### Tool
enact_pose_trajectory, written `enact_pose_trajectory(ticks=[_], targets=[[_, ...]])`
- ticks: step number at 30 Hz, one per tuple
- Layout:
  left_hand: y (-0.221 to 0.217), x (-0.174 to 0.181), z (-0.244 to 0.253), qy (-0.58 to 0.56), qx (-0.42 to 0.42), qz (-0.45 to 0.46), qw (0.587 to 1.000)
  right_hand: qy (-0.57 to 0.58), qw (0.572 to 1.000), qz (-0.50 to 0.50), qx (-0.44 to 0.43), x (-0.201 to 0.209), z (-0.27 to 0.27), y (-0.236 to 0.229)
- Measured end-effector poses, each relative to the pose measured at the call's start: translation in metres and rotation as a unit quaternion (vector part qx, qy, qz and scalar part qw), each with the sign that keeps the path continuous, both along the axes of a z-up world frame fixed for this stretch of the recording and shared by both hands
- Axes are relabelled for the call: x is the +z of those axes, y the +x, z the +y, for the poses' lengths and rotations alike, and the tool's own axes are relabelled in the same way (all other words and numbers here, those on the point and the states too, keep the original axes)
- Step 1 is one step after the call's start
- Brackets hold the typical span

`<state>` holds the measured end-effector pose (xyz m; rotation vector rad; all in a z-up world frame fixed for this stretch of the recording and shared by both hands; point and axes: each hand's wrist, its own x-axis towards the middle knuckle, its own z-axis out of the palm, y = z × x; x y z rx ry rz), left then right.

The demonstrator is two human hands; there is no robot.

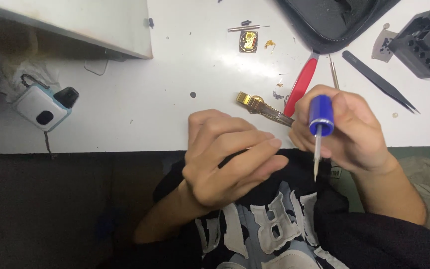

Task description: The person disassembles a watch case using a case opener and a screwdriver, then uses a red plastic tool to scrape and clean the gold and silver watch band. They continue to clean the band with a small metal tool and a blue-handled tool.

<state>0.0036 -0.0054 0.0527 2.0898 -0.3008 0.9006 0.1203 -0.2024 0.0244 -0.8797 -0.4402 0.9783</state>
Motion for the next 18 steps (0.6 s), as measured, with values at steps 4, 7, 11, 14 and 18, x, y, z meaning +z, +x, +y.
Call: enact_pose_trajectory(ticks=[4,7,11,14,18], targets=[[0.005,0.000,-0.005,-0.003,-0.009,-0.012,1.000,-0.004,0.998,0.059,0.005,0.008,0.008,-0.006],[0.005,-0.001,-0.008,-0.010,-0.012,-0.008,1.000,-0.075,0.995,0.058,-0.018,0.006,0.007,-0.010],[0.007,-0.003,-0.012,-0.013,-0.005,-0.016,1.000,-0.154,0.986,-0.064,-0.019,0.003,0.005,-0.009],[0.007,-0.001,-0.010,-0.012,-0.009,-0.008,1.000,-0.132,0.991,-0.010,-0.013,0.006,0.009,-0.011],[0.007,0.002,-0.009,-0.010,-0.013,-0.008,1.000,-0.137,0.990,-0.013,-0.014,0.005,0.011,-0.011]])
